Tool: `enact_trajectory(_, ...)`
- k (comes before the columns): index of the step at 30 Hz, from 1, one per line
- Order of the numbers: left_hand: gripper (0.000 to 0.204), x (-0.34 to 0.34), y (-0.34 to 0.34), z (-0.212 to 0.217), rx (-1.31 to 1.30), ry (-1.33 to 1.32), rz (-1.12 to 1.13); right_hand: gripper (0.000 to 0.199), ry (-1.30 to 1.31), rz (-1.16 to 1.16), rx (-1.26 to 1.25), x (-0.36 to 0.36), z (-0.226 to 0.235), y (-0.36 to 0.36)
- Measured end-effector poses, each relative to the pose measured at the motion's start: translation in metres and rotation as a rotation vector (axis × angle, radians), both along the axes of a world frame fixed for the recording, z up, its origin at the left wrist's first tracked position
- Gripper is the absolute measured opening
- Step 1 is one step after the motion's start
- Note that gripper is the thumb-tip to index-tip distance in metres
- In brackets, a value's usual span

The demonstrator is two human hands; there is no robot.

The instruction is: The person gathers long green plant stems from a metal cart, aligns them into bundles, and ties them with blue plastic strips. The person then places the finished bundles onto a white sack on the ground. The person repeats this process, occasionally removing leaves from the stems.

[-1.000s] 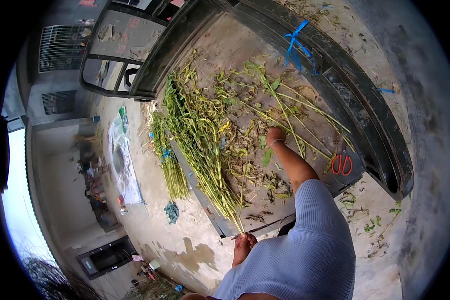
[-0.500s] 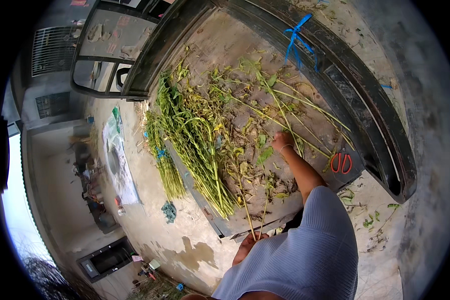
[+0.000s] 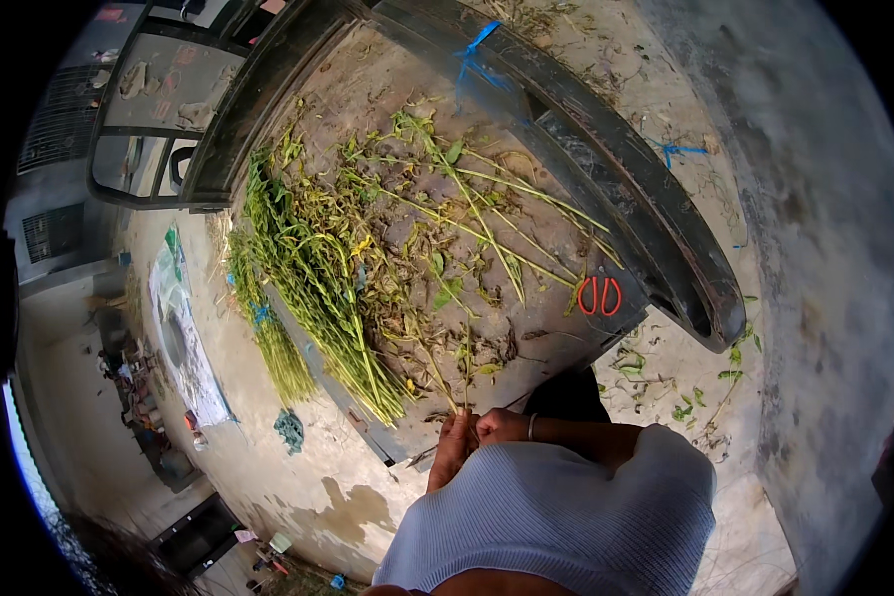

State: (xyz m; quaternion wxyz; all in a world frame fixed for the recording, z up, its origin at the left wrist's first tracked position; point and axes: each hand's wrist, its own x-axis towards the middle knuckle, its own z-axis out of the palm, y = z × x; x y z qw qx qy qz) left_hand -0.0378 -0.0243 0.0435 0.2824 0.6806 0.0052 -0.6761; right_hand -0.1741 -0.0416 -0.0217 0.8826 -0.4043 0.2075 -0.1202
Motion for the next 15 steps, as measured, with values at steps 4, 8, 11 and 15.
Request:
enact_trajectory(4, 0.018, 0.008, 0.009, -0.013, -0.026, -0.084, -0.082, 0.015, 0.075, 0.076, -0.008, -0.001, -0.004, -0.018)
enact_trajectory(8, 0.017, 0.017, 0.030, -0.018, -0.105, 0.090, 0.060, 0.028, 0.809, -0.236, -0.625, -0.017, -0.095, -0.101)
enact_trajectory(11, 0.017, -0.002, 0.021, 0.012, -0.074, 0.030, 0.101, 0.024, 1.412, -0.542, -0.765, -0.021, -0.158, -0.156)
enact_trajectory(15, 0.014, 0.000, 0.032, 0.013, -0.264, 0.223, 0.143, 0.024, 1.457, -0.177, -0.631, -0.022, -0.196, -0.196)
